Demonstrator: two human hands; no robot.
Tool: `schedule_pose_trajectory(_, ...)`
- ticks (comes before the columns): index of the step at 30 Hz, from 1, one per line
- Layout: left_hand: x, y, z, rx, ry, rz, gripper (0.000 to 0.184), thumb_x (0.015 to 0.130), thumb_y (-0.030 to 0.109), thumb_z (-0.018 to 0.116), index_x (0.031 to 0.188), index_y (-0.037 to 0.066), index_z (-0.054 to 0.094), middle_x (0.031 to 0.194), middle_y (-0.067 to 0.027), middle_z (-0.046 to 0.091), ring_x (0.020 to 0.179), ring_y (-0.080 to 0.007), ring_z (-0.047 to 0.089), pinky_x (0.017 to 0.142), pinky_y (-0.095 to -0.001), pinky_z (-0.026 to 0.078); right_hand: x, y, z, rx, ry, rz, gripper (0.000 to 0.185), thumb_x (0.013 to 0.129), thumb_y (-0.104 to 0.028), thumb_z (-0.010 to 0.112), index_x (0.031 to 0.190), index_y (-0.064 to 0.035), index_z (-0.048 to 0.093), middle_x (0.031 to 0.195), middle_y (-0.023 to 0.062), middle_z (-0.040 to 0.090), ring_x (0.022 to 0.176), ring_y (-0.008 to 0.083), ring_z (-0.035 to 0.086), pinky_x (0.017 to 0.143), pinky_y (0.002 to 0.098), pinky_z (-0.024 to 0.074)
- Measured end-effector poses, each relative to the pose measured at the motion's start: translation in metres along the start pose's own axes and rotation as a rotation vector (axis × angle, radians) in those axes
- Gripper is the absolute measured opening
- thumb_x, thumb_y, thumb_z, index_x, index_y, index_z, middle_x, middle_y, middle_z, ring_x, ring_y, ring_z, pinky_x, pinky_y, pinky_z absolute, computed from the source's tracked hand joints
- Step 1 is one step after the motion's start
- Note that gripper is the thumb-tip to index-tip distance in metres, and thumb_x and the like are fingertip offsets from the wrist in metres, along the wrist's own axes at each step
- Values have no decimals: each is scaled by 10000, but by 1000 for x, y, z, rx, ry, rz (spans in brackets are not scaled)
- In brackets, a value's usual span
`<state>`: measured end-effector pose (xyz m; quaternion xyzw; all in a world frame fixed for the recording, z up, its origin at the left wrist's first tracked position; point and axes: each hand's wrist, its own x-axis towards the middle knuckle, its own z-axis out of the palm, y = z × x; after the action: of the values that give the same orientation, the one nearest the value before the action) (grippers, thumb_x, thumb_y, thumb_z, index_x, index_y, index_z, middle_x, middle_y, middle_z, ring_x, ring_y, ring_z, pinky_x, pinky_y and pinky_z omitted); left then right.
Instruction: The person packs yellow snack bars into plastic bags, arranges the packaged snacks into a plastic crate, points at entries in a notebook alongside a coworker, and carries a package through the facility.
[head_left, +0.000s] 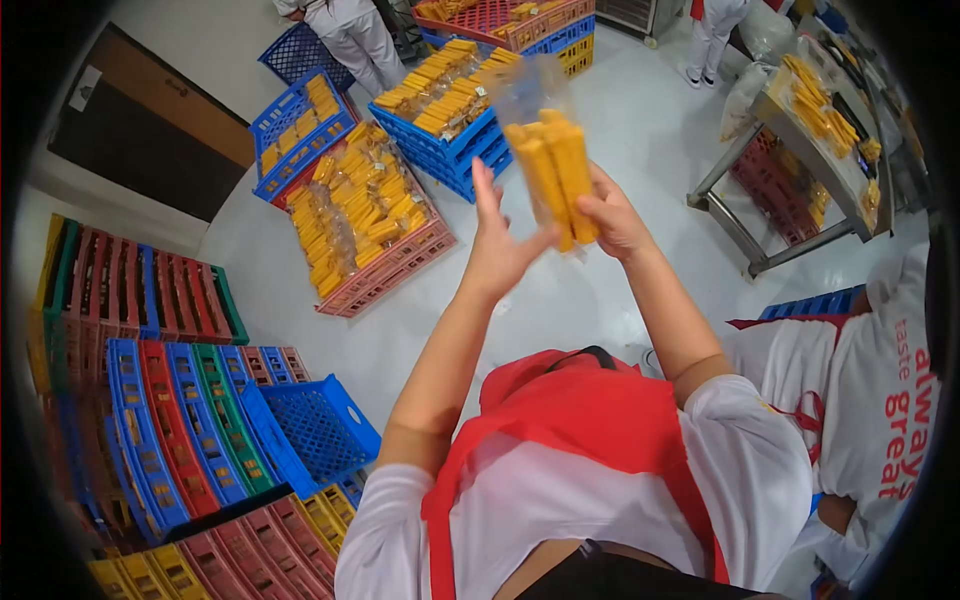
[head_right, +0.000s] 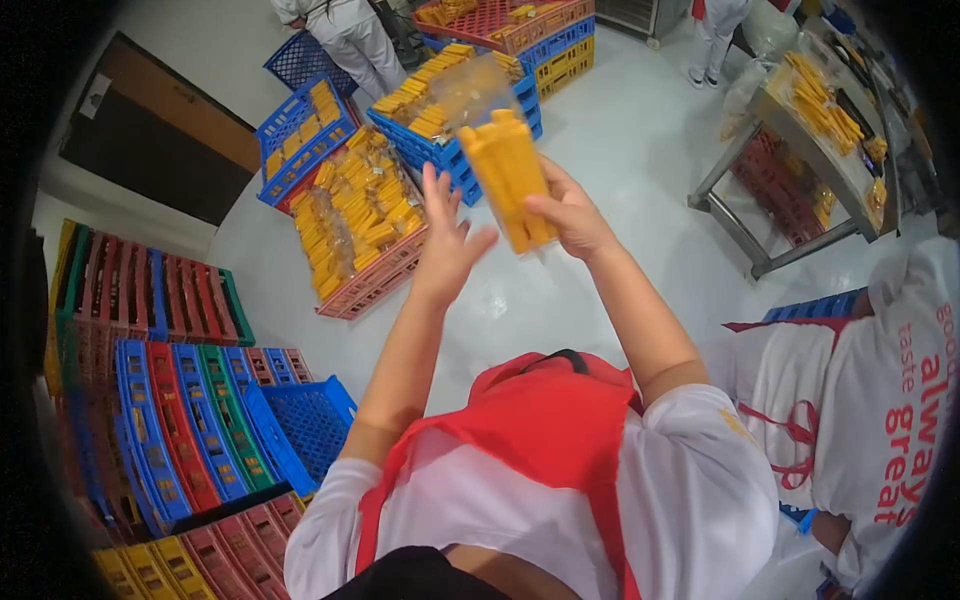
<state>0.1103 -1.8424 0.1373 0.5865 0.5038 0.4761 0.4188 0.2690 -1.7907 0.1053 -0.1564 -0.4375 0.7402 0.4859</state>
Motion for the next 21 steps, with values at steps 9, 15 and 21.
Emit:
schedule_pose_trajectory(9,162,-71,-65,-1265,-687,-71,769,773,252,596,1320,53,94,1213,-76,393,1090,-201,425,919,-338,353,86,34,20,396,108,-41,705,760,-190,584,1312,-54,168,1248,90,368,1147,184,375,921,323,339)
schedule_pose_trajectory(15,241,-80,-65,-970,-498,73,696,818,205,522,1328,62,69,1313,-93,256,1152,-211,356,948,-344,319,166,29,37,-469,587,-202,661,769,-198,580,1294,-34,216,1247,112,365,1151,211,372,915,327,341)
schedule_pose_trajectory(21,246,-122,-77,-1419,-907,-448,670,806,390,471,1318,69,181,1308,-180,254,1097,-295,423,871,-401,403,148,8,52,-1635,776,-192,599,763,-263,587,1246,-21,328,1248,205,357,1167,294,352,947,347,294)
